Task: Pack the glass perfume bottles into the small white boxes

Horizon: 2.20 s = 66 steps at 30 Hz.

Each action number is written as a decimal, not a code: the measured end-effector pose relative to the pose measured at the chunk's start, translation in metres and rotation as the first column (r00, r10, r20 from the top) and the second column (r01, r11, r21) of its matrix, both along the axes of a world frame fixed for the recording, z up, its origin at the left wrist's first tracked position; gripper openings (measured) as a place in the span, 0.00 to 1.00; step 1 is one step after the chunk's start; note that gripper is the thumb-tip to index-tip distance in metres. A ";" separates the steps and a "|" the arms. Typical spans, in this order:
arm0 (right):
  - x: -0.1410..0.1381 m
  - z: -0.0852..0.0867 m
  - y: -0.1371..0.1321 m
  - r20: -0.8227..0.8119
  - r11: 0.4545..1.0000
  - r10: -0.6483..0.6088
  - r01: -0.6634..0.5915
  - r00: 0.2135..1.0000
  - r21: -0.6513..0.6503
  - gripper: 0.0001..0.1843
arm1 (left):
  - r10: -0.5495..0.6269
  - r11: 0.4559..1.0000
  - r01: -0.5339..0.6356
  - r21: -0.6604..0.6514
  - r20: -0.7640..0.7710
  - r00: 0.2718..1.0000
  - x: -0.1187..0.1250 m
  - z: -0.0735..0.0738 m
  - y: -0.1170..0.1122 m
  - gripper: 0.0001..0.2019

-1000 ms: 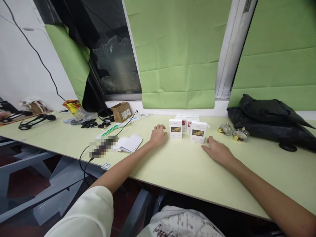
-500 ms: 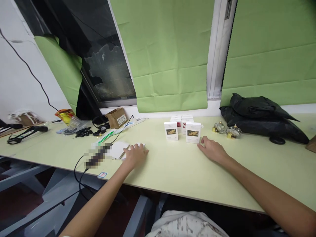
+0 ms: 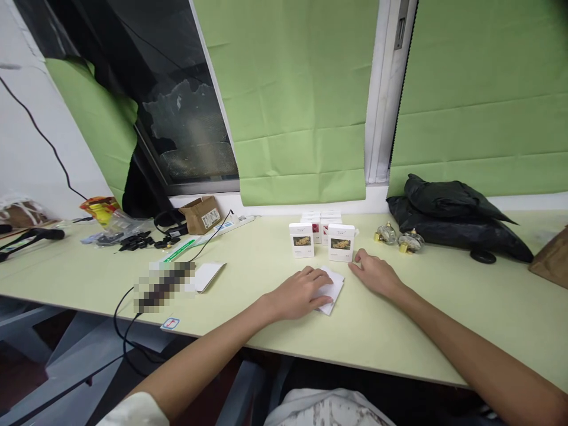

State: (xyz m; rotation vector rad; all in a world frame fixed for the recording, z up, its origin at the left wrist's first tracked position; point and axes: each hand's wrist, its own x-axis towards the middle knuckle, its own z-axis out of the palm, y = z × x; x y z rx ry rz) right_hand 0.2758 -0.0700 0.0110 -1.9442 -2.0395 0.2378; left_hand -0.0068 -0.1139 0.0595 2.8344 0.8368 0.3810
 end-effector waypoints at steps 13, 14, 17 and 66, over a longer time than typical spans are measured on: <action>0.000 -0.003 0.001 -0.133 0.994 0.048 -0.034 0.990 0.107 0.17 | -0.112 0.988 0.086 0.126 0.223 0.968 0.020 -0.030 0.056 0.14; 0.001 -0.004 0.001 -0.135 0.993 0.051 -0.037 0.990 0.109 0.17 | -0.107 0.990 0.081 0.117 0.229 0.968 0.019 -0.030 0.054 0.14; 0.003 -0.005 0.002 -0.133 0.992 0.067 -0.052 0.989 0.116 0.17 | -0.087 0.994 0.068 0.084 0.253 0.963 0.015 -0.027 0.050 0.13; 0.001 0.000 -0.001 -0.119 0.994 0.067 -0.056 0.991 0.093 0.15 | 0.073 0.996 -0.055 -0.064 0.330 0.941 0.007 -0.023 0.062 0.15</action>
